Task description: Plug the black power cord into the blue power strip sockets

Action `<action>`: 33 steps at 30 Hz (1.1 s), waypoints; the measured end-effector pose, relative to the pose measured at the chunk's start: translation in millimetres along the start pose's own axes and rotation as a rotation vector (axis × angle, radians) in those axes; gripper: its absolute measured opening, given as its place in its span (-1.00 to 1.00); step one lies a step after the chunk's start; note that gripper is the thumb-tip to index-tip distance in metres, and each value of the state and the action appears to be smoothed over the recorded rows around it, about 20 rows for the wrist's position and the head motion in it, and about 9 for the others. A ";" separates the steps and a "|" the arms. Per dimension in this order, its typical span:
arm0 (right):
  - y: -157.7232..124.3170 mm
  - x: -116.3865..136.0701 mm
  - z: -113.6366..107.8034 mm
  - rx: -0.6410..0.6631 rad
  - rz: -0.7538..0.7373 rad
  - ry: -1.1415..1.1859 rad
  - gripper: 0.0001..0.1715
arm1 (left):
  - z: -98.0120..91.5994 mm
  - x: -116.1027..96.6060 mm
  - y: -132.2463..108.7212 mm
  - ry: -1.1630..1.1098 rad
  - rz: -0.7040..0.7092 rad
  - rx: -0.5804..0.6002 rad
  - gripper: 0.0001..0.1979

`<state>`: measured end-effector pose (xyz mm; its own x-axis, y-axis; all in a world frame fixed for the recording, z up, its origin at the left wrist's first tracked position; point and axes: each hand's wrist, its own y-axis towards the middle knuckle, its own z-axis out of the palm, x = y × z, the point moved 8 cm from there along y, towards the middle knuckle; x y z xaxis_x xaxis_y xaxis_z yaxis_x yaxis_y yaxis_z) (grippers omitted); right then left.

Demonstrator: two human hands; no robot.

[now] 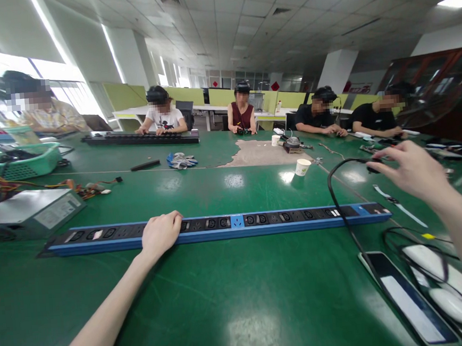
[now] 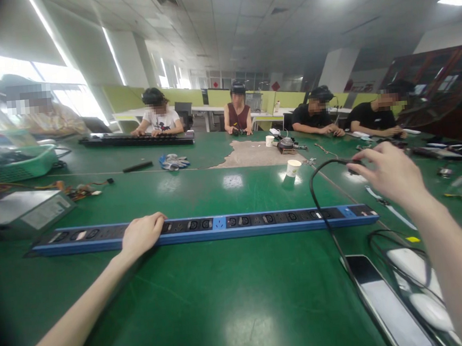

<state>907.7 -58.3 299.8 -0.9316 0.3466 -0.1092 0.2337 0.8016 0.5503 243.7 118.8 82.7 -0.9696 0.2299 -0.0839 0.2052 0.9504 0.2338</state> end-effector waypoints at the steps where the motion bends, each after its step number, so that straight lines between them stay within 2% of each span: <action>1: -4.0 34.1 -13.6 -0.045 -0.063 0.045 -0.46 | -0.5 -0.2 -0.6 0.001 0.002 -0.001 -0.50; 3: -14.0 101.3 -34.0 -0.061 -0.166 0.201 -0.47 | -1.0 -0.4 -1.9 -0.005 0.010 -0.002 -0.50; 5: -24.3 166.7 -45.1 0.009 -0.272 0.393 -0.49 | -1.4 0.5 -3.2 -0.031 0.017 -0.010 -0.52; 9: -41.4 281.4 -48.3 0.188 -0.438 0.812 -0.51 | -5.1 8.5 -2.0 -0.216 -0.034 -0.030 -0.59; 12: -45.1 350.0 -41.7 0.228 -0.531 0.982 -0.57 | -15.5 2.4 -0.5 -0.657 -0.067 0.025 -0.59; 14: -39.9 386.0 -35.2 0.232 -0.558 1.046 -0.62 | -28.6 -23.3 -5.6 -1.111 -0.001 0.163 -0.48; 15: -34.7 400.2 -32.8 0.213 -0.559 1.060 -0.64 | -36.2 -44.3 -12.6 -1.323 0.061 0.303 -0.40; 17: -20.7 422.0 -29.0 0.172 -0.538 1.064 -0.68 | -57.5 -86.9 -34.0 -1.594 0.189 0.561 -0.34; 19: -5.5 437.0 -26.0 0.146 -0.506 1.059 -0.71 | -76.5 -121.4 -58.8 -1.682 0.298 0.765 -0.39; 21: 7.1 448.0 -21.2 0.156 -0.473 1.073 -0.74 | -88.3 -140.2 -76.4 -1.666 0.368 0.852 -0.49; 23: 15.2 456.9 -12.3 0.204 -0.432 1.116 -0.76 | -92.5 -143.9 -83.9 -1.622 0.384 0.876 -0.55; 26: 20.8 464.7 10.9 0.308 -0.296 1.264 -0.76 | -95.3 -131.6 -81.3 -1.568 0.334 0.855 -0.56; 28: 22.0 466.6 30.8 0.372 -0.150 1.410 -0.78 | -101.9 -119.5 -75.1 -1.562 0.283 0.780 -0.56; 30: 22.9 468.2 47.8 0.397 -0.014 1.538 -0.78 | -111.9 -108.0 -67.6 -1.578 0.226 0.646 -0.56; 33: 28.1 471.7 60.1 0.338 0.129 1.636 -0.67 | -127.4 -86.4 -54.1 -1.612 0.123 0.364 -0.60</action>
<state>491.6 157.0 214.1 -0.1417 -0.2500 0.9578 0.1691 0.9472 0.2723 299.3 20.8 200.7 0.1320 0.0485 -0.9901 0.5084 0.8541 0.1096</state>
